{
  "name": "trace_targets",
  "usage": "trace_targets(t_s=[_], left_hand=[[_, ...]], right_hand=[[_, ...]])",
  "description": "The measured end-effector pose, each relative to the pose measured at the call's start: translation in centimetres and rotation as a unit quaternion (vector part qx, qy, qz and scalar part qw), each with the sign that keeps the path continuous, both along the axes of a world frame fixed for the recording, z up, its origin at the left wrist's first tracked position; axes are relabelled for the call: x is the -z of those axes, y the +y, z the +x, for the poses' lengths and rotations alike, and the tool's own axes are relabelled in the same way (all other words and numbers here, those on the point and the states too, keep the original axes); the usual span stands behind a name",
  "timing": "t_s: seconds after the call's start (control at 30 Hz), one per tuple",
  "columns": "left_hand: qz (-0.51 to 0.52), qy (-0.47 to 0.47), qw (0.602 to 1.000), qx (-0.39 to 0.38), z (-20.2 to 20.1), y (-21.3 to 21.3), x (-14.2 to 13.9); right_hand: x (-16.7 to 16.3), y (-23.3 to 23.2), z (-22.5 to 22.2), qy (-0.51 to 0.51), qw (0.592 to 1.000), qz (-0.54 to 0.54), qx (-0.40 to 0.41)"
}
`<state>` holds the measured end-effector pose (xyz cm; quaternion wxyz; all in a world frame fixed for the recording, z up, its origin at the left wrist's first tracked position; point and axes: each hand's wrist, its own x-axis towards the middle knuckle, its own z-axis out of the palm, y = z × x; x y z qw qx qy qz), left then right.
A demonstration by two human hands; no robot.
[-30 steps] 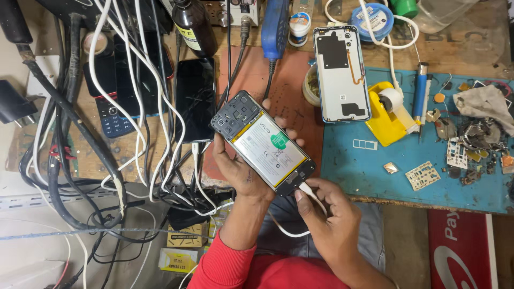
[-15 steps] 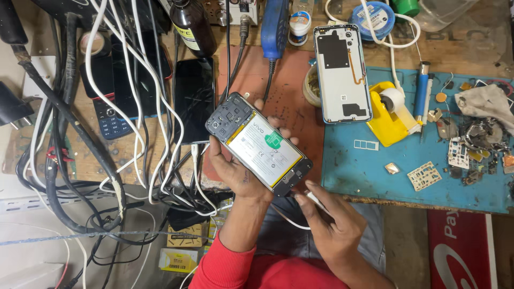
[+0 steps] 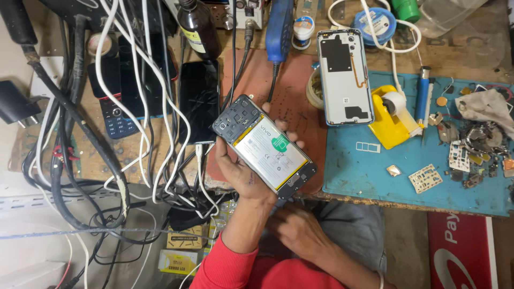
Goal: The person reassembles a disassembled smartphone at a repair bench. They press the battery and motherboard into the phone body, plug in a charging cable, test the screen by powering the phone on, then fit the back cover onto the device and press it closed.
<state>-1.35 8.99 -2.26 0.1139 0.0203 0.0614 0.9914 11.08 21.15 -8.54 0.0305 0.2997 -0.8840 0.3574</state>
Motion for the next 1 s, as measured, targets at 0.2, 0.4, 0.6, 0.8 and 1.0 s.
trace_targets(t_s=[0.2,0.4,0.6,0.8,1.0], left_hand=[[0.009,0.001,1.000,0.008,-0.3,0.1,-0.2],[0.008,-0.005,1.000,0.021,-0.1,-0.1,-0.2],[-0.008,0.006,1.000,0.026,0.0,0.0,-0.1],[-0.048,0.010,0.999,0.016,0.0,-0.1,0.0],[-0.027,0.002,0.999,0.043,-0.2,-0.1,-0.9]], right_hand=[[-2.6,1.1,-0.5,-0.083,0.995,0.028,0.040],[-9.2,6.3,-1.8,0.012,0.966,-0.086,0.243],[-10.7,8.2,-7.8,-0.124,0.834,-0.346,0.411],[-10.7,8.0,-10.1,-0.124,0.820,-0.369,0.418],[-11.1,7.2,-9.8,-0.084,0.803,-0.433,0.401]])
